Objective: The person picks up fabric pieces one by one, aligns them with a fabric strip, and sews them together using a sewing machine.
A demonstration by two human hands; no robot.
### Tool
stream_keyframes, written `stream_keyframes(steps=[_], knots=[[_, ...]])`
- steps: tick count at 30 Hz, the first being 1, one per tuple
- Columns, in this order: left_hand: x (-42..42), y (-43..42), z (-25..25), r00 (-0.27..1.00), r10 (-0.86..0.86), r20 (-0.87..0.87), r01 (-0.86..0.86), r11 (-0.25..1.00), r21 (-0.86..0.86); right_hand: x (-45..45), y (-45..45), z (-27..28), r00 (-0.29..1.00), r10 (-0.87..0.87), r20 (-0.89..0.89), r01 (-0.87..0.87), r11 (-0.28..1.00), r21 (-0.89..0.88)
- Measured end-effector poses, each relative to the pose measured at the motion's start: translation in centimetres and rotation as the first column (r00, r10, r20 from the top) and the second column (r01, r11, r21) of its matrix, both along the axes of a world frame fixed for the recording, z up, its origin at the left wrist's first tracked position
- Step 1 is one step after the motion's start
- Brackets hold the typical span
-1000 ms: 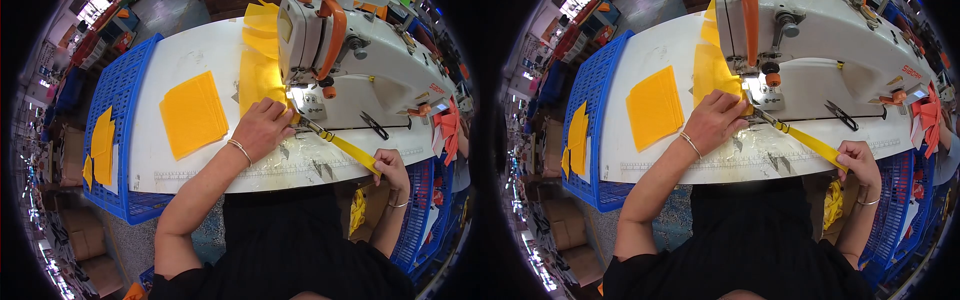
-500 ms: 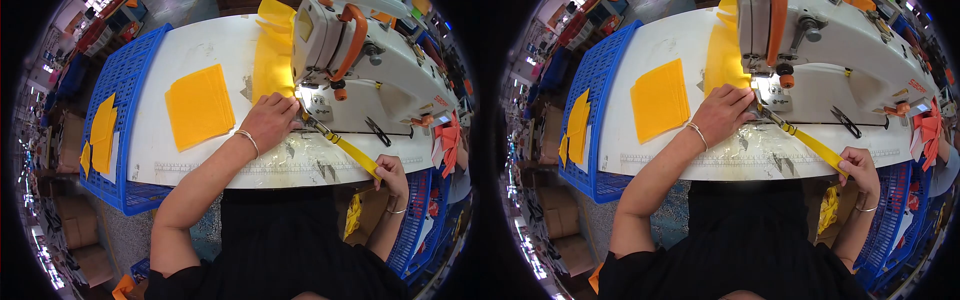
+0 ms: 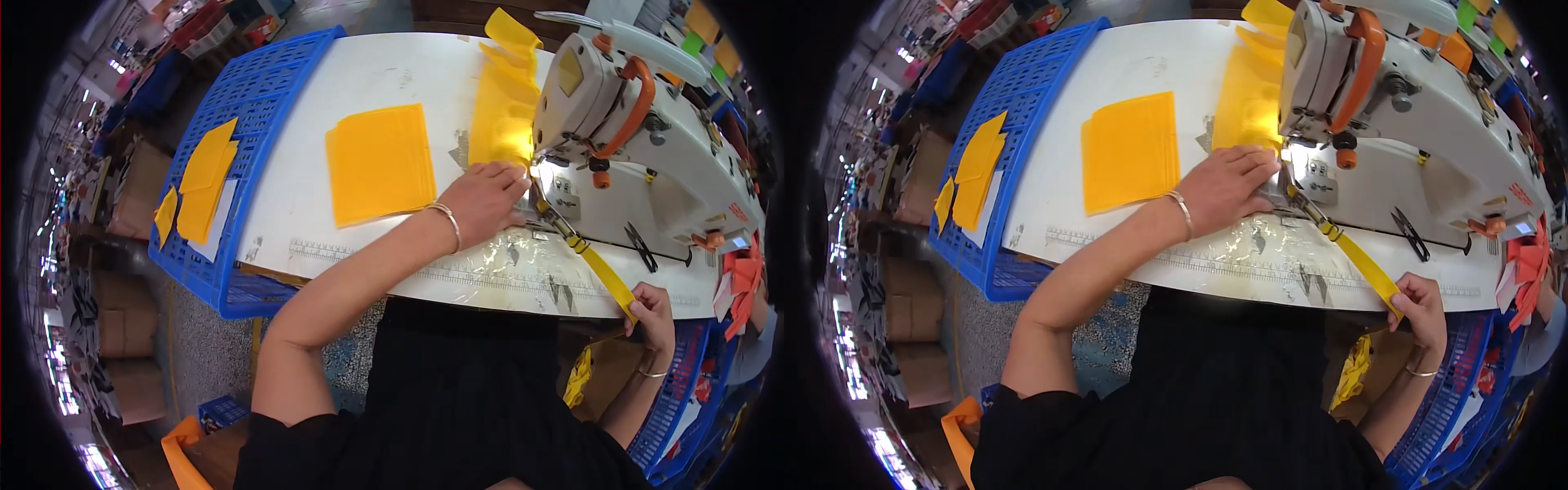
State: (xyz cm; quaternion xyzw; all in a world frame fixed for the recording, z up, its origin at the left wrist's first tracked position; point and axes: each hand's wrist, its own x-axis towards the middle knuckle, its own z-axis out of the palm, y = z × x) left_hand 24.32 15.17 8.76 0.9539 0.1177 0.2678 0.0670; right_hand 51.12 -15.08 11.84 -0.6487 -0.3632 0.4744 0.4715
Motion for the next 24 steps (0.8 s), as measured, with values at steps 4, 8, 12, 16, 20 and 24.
stream_keyframes(steps=[4, 8, 12, 16, 20, 24], knots=[[-6.8, 2.5, 5.2, 0.991, 0.08, 0.108, -0.057, 0.978, -0.199, 1.1, -1.5, 1.1, 0.999, -0.044, 0.019, 0.044, 0.999, -0.006], [-12.6, 5.6, 2.9, 0.84, 0.54, 0.059, -0.521, 0.831, -0.196, 0.8, -0.4, 0.2, 1.0, -0.006, -0.016, 0.006, 1.0, 0.0], [-14.1, 6.5, 0.4, 0.796, 0.605, -0.019, -0.572, 0.741, -0.352, 0.7, -0.6, 0.2, 0.999, -0.02, 0.039, 0.022, 0.999, -0.046], [-15.2, 7.4, 1.4, 0.75, 0.643, 0.158, -0.349, 0.587, -0.73, 0.4, -0.6, 0.1, 0.998, -0.045, 0.049, 0.046, 0.999, -0.027], [-15.2, 6.2, 4.7, 0.675, 0.612, 0.412, 0.144, 0.438, -0.887, 0.2, -0.6, 0.6, 0.995, -0.075, 0.064, 0.078, 0.996, -0.049], [-8.4, -1.1, 5.1, 0.965, 0.11, 0.237, -0.012, 0.925, -0.38, 0.3, -0.5, 0.8, 0.998, -0.039, 0.039, 0.04, 0.998, -0.045]])
